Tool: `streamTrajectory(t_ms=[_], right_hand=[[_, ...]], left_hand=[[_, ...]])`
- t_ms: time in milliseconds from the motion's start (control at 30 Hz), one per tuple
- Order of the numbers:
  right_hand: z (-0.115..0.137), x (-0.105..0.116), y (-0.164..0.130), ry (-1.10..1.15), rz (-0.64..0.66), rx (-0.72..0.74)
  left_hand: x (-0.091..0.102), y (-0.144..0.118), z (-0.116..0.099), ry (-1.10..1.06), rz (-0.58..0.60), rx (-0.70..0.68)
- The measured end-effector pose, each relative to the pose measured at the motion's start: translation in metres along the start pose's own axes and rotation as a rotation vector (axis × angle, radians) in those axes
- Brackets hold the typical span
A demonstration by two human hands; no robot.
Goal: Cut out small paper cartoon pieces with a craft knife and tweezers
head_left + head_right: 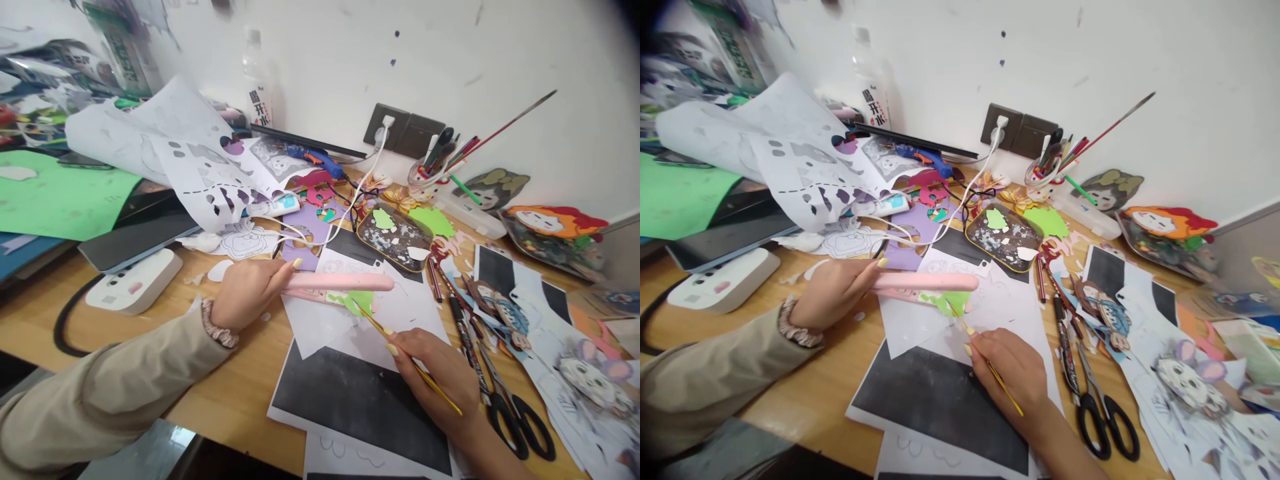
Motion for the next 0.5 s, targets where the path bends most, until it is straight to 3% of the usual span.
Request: streamTrajectory(t_ms=[500], right_hand=[[0.0048, 0.0025, 0.0015, 0.011, -0.015, 0.039]], left_hand=[[-0.0006, 0.0008, -0.0006, -0.078, 0.047, 0.064]])
Point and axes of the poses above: each hand's wrist, its own y-axis towards the middle knuckle, its own x-axis out of the back of the hand, z = x × y, the point moved 3 cm from there along y, towards the middle knuckle, and after that the axes turned 7 degrees about -z, right-handed, at the moved point
